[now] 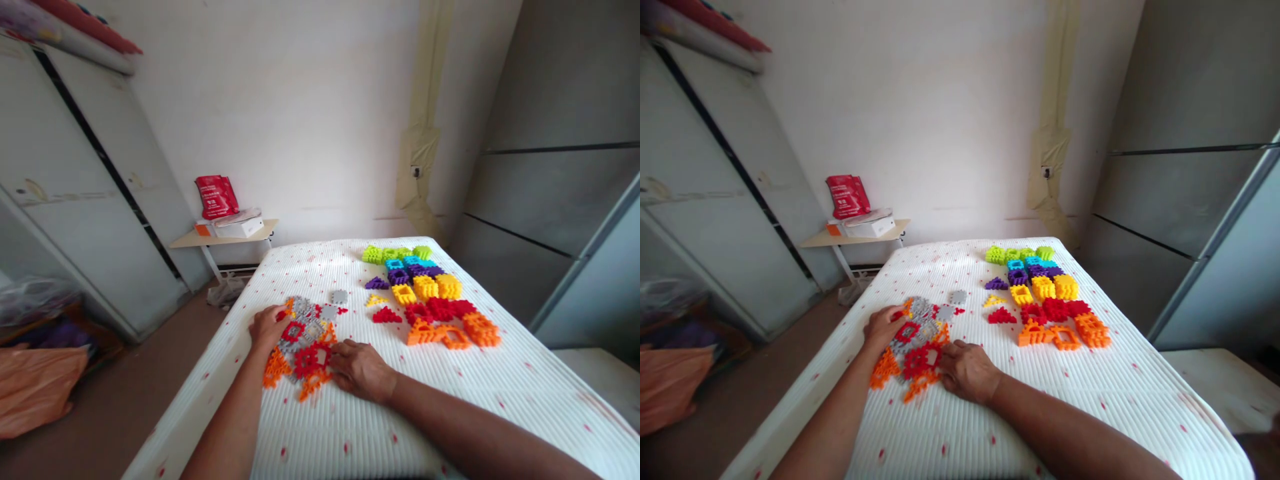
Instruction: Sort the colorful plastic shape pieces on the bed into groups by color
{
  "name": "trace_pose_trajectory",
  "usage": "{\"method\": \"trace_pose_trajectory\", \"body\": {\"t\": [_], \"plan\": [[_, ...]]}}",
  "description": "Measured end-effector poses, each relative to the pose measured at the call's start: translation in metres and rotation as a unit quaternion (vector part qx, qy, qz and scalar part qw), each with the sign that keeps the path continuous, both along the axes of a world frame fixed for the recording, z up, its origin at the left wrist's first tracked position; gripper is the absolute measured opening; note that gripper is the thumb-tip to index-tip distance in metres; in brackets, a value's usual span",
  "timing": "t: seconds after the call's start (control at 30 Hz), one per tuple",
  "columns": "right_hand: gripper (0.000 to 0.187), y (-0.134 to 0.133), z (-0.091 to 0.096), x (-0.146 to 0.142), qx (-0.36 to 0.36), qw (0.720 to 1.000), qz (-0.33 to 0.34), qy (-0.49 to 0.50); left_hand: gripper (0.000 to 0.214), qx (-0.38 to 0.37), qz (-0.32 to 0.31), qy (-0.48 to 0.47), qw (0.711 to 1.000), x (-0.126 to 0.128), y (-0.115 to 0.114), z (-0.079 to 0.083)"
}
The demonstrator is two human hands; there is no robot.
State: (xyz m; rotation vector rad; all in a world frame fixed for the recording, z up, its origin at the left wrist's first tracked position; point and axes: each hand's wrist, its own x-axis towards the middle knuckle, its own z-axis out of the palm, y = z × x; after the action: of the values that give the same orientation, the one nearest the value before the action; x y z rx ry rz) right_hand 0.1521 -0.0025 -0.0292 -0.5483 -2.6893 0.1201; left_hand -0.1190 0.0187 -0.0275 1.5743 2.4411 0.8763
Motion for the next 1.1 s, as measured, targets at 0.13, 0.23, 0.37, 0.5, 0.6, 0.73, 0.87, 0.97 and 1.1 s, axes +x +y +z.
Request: {"method": "trace_pose_trajectory", "body": {"t": [0.13,0.23,0.37,0.5,0.6,0.73,0.87,0.97,1.1], "plan": [[0.014,0.002,-0.005,0.003,0.002,1.000,0.012,0.009,0.035,-0.033,0.007,0.052,0.998,-0.002,0.005,-0.003],[0.014,0.004,-0.008,0.003,0.010,1.000,0.010,0.017,0.032,-0.032,-0.007,0.086,0.996,-0.005,0.008,-0.007],[0.014,0.007,-0.013,0.001,0.033,0.999,0.010,0.017,0.033,-0.025,-0.025,0.122,0.992,-0.008,0.012,-0.011],[0.015,0.008,-0.014,0.000,0.044,0.999,0.017,0.015,0.037,-0.011,-0.022,0.126,0.992,-0.010,0.014,-0.012],[0.013,0.007,-0.010,0.001,0.039,0.999,0.008,0.010,0.040,-0.010,-0.018,0.126,0.992,-0.010,0.014,-0.011],[0.011,0.006,-0.009,0.001,0.033,0.999,0.000,0.016,0.040,0.013,-0.030,0.129,0.991,-0.013,0.013,-0.013],[0.013,0.005,-0.011,0.000,0.022,0.999,-0.005,0.032,0.044,0.069,-0.014,0.156,0.985,-0.019,0.011,-0.019],[0.014,0.004,-0.009,0.000,0.003,0.999,-0.002,0.041,0.044,0.105,0.005,0.144,0.984,-0.022,0.009,-0.020],[0.016,0.002,-0.004,0.000,-0.018,0.999,0.009,0.047,0.039,0.152,0.029,0.105,0.982,-0.022,0.004,-0.018]]}}
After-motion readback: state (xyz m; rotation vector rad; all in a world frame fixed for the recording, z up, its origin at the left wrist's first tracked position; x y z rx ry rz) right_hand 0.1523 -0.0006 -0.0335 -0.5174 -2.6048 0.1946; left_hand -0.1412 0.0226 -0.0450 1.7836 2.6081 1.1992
